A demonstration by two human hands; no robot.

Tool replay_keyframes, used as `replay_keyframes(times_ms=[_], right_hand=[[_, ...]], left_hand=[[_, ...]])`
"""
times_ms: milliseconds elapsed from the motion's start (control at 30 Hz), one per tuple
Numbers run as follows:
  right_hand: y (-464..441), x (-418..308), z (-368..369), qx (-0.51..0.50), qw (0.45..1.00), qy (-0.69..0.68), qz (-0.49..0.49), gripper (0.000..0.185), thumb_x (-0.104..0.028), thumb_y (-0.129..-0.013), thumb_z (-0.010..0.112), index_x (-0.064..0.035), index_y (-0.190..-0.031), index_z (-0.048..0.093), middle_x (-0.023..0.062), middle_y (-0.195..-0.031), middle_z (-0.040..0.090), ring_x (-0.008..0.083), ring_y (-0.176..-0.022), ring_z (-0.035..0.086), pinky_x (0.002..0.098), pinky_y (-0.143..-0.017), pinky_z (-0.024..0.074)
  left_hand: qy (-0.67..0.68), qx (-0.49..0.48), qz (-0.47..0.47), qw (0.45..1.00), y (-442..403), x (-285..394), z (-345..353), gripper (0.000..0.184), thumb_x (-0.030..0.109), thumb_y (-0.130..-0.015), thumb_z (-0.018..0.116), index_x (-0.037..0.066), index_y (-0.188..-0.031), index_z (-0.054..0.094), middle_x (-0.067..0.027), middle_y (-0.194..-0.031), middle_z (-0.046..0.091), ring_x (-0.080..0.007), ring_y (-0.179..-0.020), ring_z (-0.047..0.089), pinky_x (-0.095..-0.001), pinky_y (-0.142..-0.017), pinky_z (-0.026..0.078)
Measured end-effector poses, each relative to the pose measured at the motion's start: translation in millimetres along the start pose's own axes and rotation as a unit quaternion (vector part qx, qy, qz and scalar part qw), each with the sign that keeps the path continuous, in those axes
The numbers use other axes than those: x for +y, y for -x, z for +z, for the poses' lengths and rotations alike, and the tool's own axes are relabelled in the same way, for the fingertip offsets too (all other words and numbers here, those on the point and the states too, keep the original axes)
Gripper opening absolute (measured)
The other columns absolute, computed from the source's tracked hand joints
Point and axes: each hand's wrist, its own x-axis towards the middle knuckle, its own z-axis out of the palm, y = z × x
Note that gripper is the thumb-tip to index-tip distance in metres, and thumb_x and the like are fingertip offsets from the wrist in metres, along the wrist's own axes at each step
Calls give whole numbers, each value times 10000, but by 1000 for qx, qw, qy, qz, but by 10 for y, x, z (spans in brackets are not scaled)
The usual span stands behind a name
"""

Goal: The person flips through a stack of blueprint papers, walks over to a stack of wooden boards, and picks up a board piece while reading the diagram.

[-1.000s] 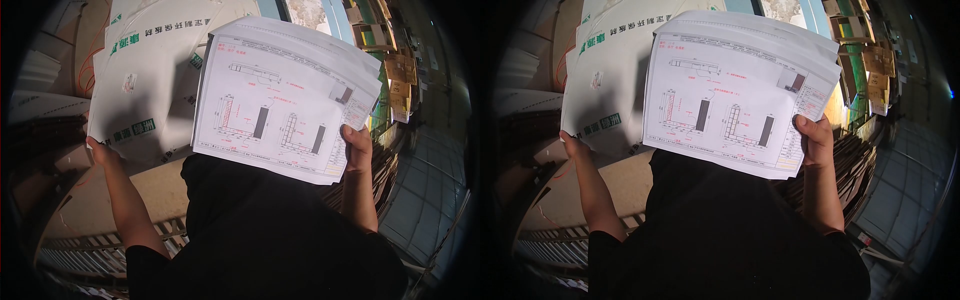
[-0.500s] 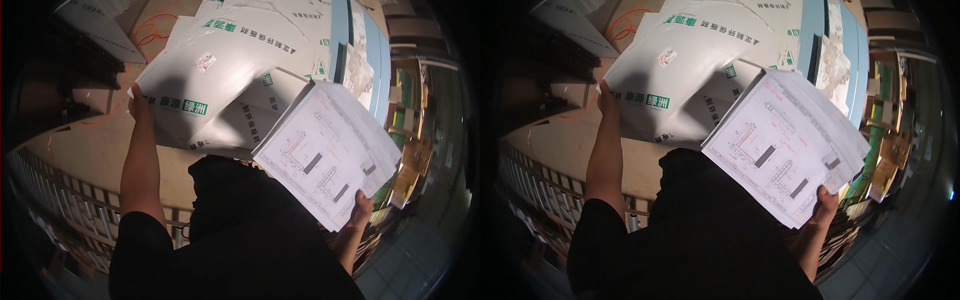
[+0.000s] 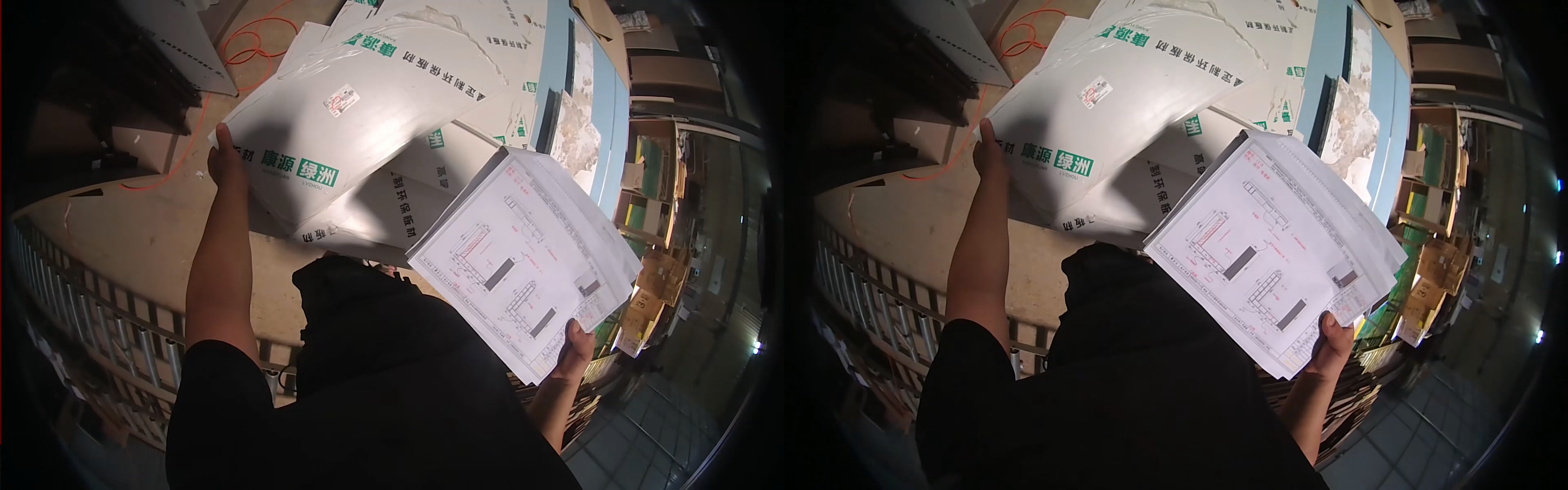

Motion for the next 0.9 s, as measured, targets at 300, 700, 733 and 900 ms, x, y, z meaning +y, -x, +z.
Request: replay_keyframes(times_ms=[300, 700, 733, 900], right_hand=[[18, -20, 73, -5, 1000, -4, 1, 716, -139, -795, 784, 80, -1392, 454, 179, -1264, 649, 292, -1106, 668, 392, -1004, 522], [19, -96, 113, -9, 1000, 7, 3, 765, -166, -785, 795, 83, -1418, 445, 186, -1319, 621, 304, -1182, 634, 407, -1052, 487], [31, -90, 105, 0, 1000, 0, 8, 744, -162, -791, 793, 83, -1409, 458, 185, -1304, 631, 299, -1166, 644, 404, -1039, 497], [35, -67, 90, 12, 998, -43, 33, 644, -152, -819, 786, 81, -1356, 518, 184, -1233, 673, 275, -1079, 688, 389, -971, 545]], left_hand=[[13, -1, -10, 1000, -17, -3, -7, 833, 735, -942, 483, -17, -1247, 668, -163, -1151, 709, -273, -1004, 701, -405, -870, 542], [170, -67, 15, 983, -258, -266, -55, 808, 631, -923, 642, -67, -1326, 589, -178, -1271, 645, -318, -1116, 647, -431, -901, 546], [173, -88, 56, 979, -229, -257, -62, 806, 617, -922, 653, -76, -1328, 583, -186, -1275, 642, -319, -1128, 641, -434, -910, 541], [48, -53, 138, 988, -128, -40, -42, 856, 627, -895, 676, -81, -1358, 548, -223, -1324, 599, -326, -1189, 606, -437, -1007, 490]])
